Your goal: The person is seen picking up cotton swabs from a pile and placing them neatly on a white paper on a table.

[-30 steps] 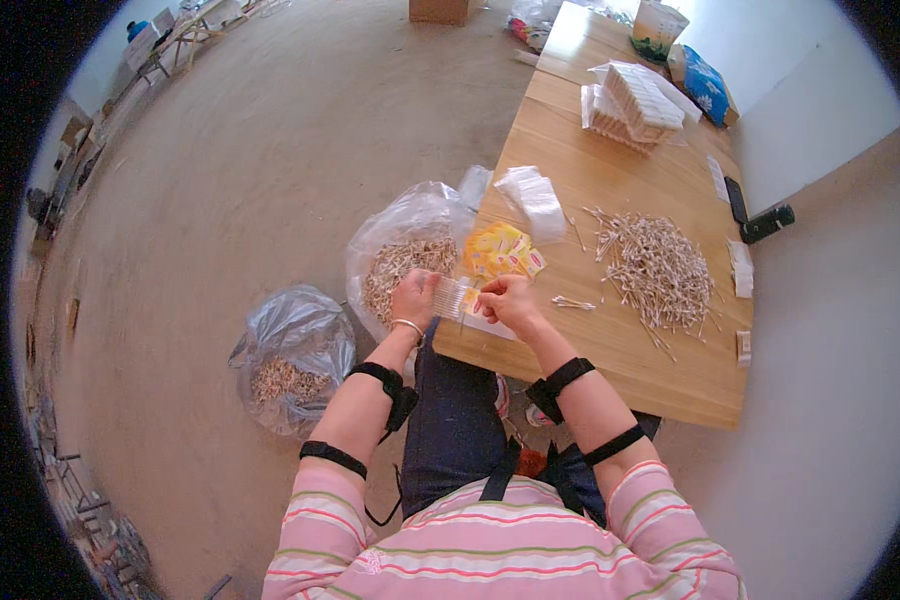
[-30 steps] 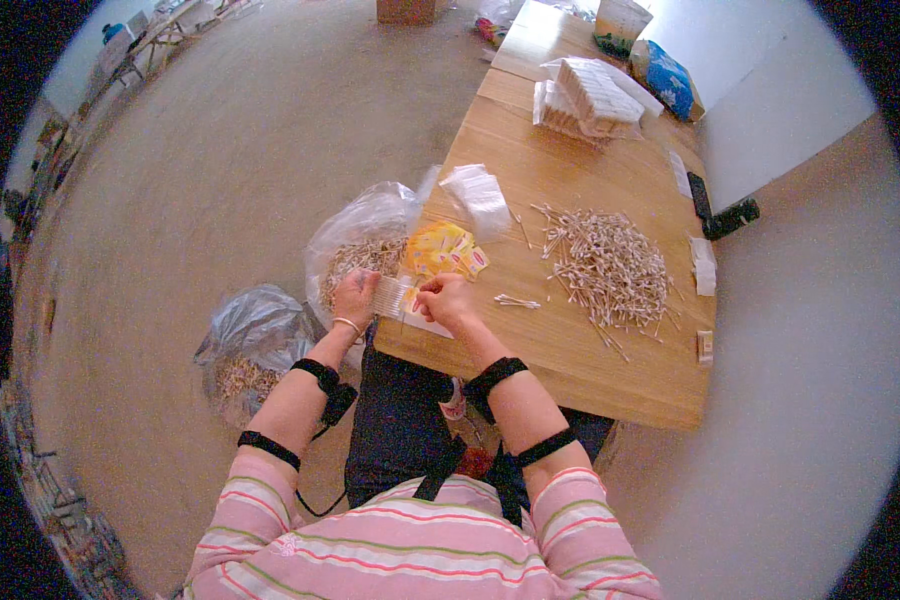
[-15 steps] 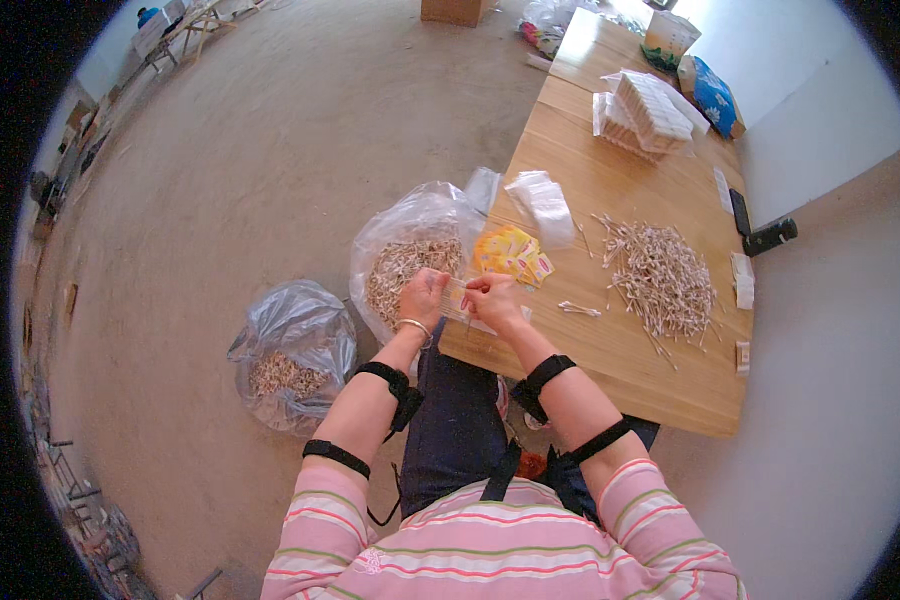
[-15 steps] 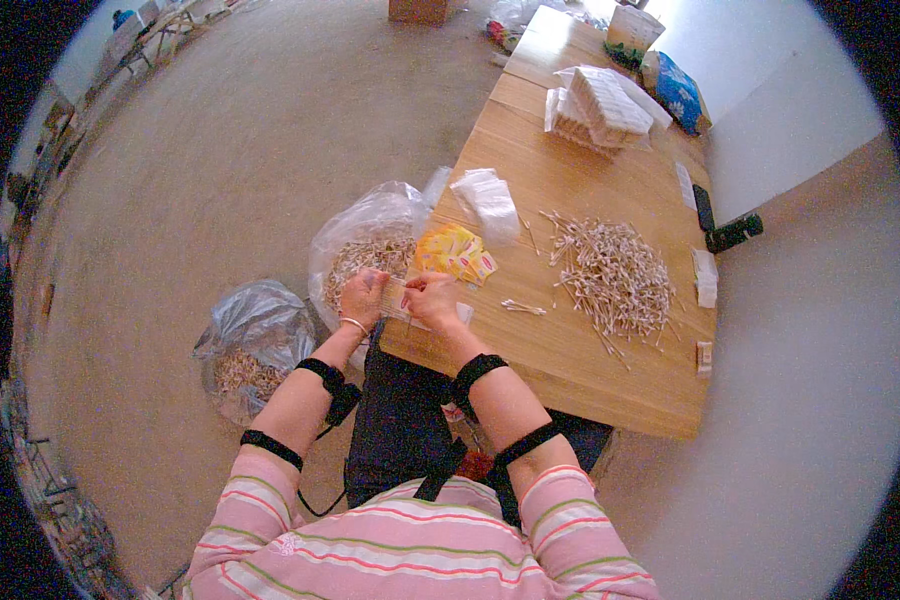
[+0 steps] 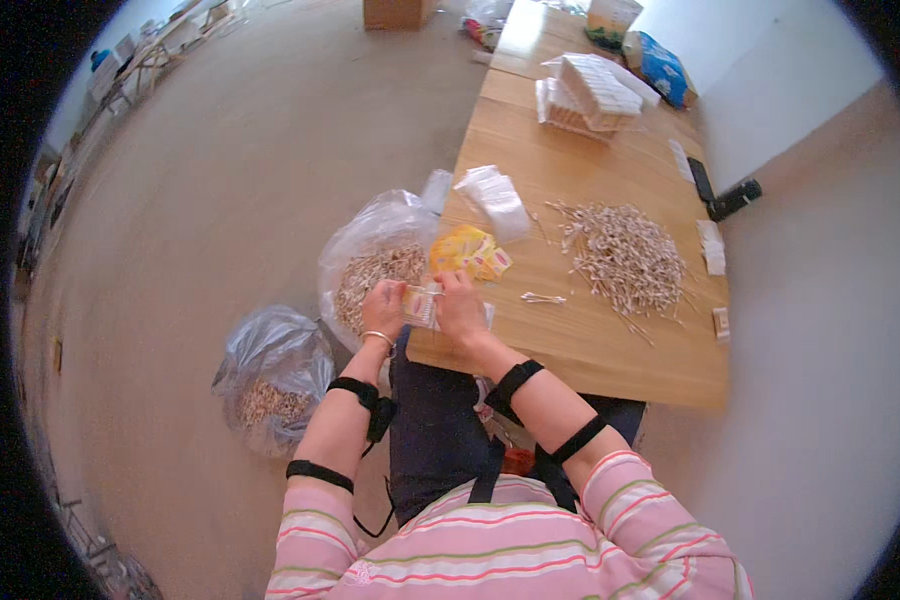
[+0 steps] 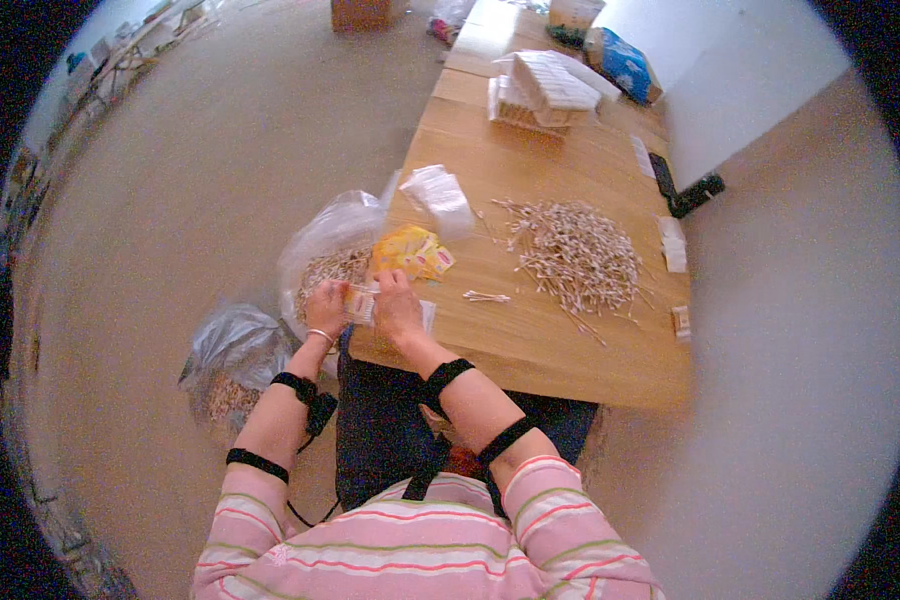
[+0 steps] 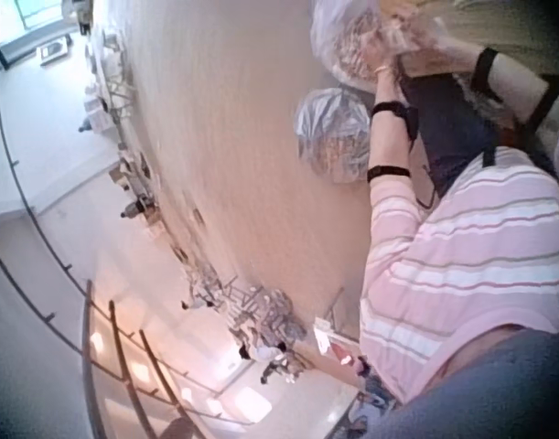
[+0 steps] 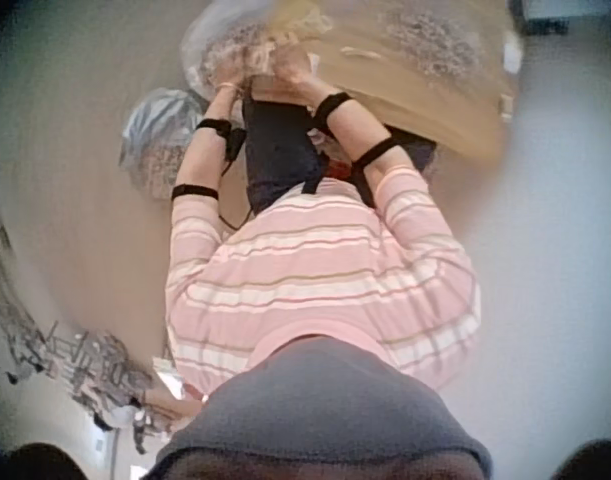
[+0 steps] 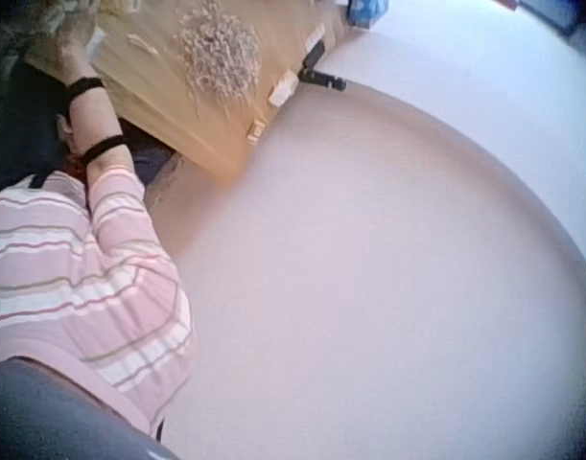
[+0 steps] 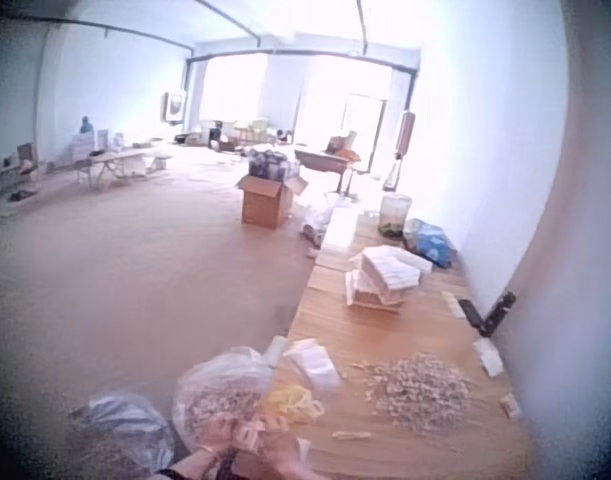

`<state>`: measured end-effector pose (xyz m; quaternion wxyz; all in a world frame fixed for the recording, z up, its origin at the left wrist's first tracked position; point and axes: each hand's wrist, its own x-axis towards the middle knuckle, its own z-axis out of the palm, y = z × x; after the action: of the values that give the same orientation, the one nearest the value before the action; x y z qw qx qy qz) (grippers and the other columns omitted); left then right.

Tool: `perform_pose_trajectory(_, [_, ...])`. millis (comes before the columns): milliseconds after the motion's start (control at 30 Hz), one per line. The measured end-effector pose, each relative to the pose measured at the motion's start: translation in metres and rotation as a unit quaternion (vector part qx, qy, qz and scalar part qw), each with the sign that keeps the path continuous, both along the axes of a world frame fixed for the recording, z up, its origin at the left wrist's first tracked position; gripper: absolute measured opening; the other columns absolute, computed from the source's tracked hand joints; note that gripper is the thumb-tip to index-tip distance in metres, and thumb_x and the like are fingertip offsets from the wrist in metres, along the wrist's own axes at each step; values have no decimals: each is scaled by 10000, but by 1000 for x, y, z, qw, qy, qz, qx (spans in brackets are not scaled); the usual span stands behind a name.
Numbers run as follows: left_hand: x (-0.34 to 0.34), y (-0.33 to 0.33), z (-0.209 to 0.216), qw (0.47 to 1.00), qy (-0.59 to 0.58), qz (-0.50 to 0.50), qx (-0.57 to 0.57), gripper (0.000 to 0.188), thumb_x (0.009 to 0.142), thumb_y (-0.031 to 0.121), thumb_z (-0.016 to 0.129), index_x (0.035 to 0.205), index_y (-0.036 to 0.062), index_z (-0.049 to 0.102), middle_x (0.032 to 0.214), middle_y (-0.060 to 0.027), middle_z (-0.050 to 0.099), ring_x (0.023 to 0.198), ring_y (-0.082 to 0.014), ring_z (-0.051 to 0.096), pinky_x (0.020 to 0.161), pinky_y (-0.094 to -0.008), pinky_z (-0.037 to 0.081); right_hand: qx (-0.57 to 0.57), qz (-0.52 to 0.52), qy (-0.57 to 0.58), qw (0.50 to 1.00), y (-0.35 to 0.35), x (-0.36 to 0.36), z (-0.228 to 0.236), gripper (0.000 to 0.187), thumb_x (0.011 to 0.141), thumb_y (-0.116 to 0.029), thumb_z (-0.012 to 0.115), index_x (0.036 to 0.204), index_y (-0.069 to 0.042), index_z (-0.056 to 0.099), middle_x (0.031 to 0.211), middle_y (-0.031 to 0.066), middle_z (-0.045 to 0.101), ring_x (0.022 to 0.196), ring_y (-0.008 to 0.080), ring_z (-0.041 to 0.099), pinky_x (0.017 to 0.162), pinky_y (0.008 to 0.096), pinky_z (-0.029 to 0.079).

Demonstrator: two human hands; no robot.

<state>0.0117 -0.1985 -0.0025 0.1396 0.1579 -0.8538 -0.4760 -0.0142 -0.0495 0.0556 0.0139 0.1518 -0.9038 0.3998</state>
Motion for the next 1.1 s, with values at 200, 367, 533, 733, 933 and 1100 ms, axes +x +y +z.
perform_pose_trajectory(200, [1, -7, 20, 995, -82, 13, 49, 323, 814, 334, 626, 967, 50, 635, 903, -135, 658, 858, -281, 624, 759, -367, 472, 232, -140, 137, 953, 114, -8, 1, 267, 743, -61, 589, 1004, -112, 612, 1068, 90, 538, 985, 299, 503, 872, 408, 413])
perform_pose_trajectory(367, [0, 37, 57, 930, 139, 24, -340, 475, 734, 225, 672, 1159, 73, 525, 1155, -142, 538, 1125, -307, 470, 951, -396, 369, 161, -158, 119, 967, 185, 9, -24, 150, 752, -141, 605, 895, -129, 651, 973, 68, 568, 946, 285, 517, 868, 412, 404])
perform_pose_trajectory(533, [16, 123, 40, 920, 128, -282, -239, 422, 743, 124, 635, 1146, 54, 531, 1102, -136, 553, 1058, -305, 496, 938, -406, 385, 149, -149, 157, 965, 185, 37, -32, 98, 743, -166, 610, 815, -135, 669, 878, 51, 587, 902, 269, 530, 840, 396, 415])
perform_pose_trajectory(733, [20, 189, 23, 922, 165, -309, -168, 192, 728, 117, 657, 919, 102, 648, 943, -89, 597, 924, -294, 548, 845, -401, 433, 93, -106, 130, 981, 204, 58, -25, 81, 752, -137, 625, 814, -114, 671, 849, 57, 593, 884, 284, 535, 764, 392, 443])
perform_pose_trajectory(933, [21, 197, 20, 932, 149, -303, -132, 87, 743, 104, 652, 830, 95, 655, 885, -77, 589, 887, -286, 552, 802, -389, 442, 222, -391, 112, 886, 302, 31, -17, 210, 738, -197, 656, 935, -124, 658, 1030, 117, 559, 1013, 327, 505, 857, 417, 413])
perform_pose_trajectory(1100, [23, 196, 27, 920, 162, -312, -174, 101, 752, 116, 640, 852, 114, 656, 902, -78, 589, 902, -291, 541, 803, -401, 439, 168, -384, 90, 903, 327, 20, -21, 221, 743, -173, 649, 955, -111, 664, 959, 109, 568, 930, 309, 522, 835, 398, 411])
